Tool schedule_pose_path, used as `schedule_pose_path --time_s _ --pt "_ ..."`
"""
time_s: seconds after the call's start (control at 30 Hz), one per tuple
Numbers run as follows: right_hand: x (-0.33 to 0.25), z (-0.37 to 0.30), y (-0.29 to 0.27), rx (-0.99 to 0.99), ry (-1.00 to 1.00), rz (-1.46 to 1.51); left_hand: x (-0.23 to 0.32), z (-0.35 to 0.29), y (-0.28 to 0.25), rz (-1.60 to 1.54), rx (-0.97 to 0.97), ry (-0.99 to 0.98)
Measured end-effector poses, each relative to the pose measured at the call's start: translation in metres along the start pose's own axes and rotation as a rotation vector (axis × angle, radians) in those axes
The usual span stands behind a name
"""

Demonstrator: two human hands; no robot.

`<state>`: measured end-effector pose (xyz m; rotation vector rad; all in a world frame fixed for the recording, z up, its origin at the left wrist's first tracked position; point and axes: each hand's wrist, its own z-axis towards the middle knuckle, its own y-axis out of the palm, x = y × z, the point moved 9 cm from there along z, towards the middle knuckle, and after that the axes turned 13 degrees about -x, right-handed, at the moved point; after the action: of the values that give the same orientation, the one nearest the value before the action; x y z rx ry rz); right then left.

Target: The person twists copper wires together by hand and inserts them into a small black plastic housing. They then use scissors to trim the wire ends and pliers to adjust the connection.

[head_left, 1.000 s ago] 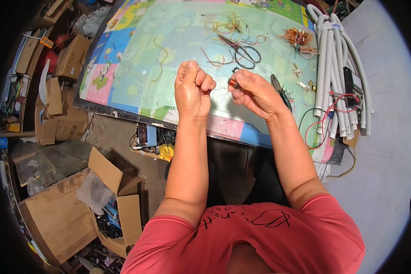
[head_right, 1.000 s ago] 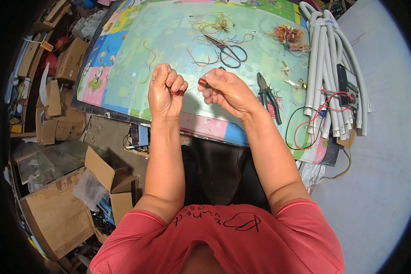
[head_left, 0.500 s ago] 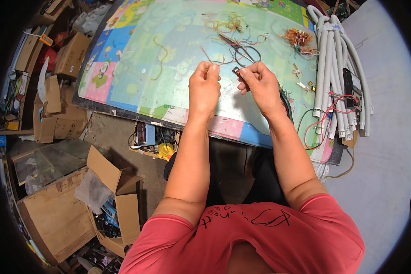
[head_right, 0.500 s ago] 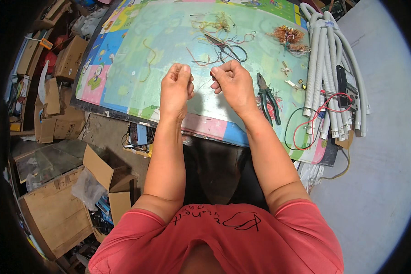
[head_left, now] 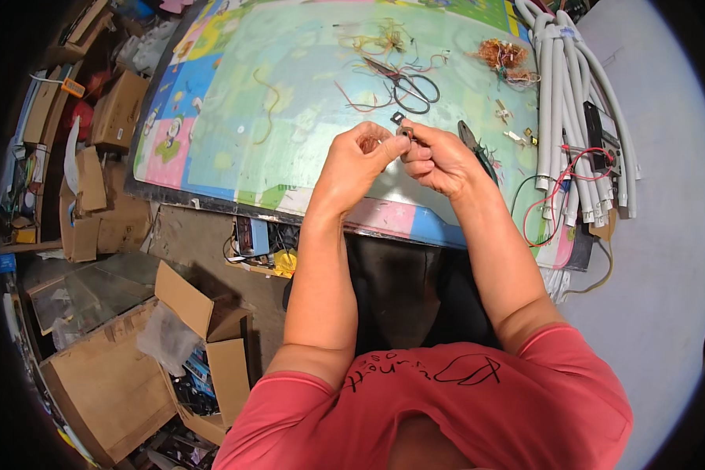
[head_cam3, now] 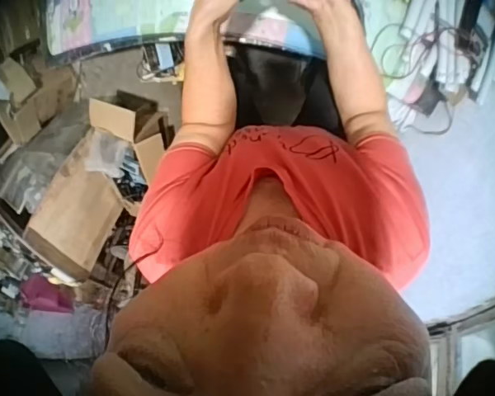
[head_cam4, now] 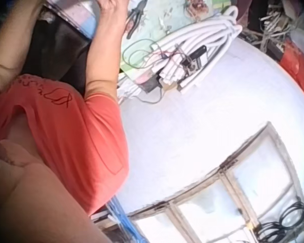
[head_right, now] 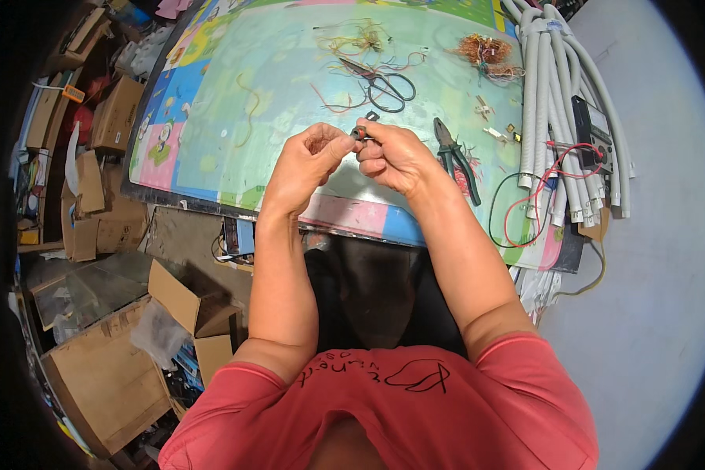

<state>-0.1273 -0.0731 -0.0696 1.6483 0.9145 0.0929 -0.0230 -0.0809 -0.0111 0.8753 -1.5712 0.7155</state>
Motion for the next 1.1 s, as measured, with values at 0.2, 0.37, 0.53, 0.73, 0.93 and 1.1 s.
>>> schedule_pose_path --time_s 0.2,0.37,0.53,0.73,0.93,1.1 --pt "-0.016 -0.010 0.024 -0.068 -0.040 -0.479 -0.001 -0.001 -0.009 -0.004 0.062 0.063" --pt "-0.041 -0.021 0.051 -0.005 -0.331 -0.987 0.001 -0.004 -0.013 -0.040 0.101 0.009" --pt "-0.040 -0.016 0.035 -0.021 -0.294 -0.859 0.004 -0.004 -0.006 -0.050 0.067 -0.044" --pt "-0.037 -0.017 0.030 0.021 -0.175 -0.777 0.001 -0.004 -0.006 -0.004 0.092 -0.043" --pt "-0.042 -0.021 0.042 -0.042 -0.355 -0.953 0.000 -0.006 -0.008 -0.024 0.120 -0.129" --pt "-0.047 -0.021 0.027 0.065 -0.295 -0.702 0.003 -0.007 0.002 0.044 -0.007 -0.082"
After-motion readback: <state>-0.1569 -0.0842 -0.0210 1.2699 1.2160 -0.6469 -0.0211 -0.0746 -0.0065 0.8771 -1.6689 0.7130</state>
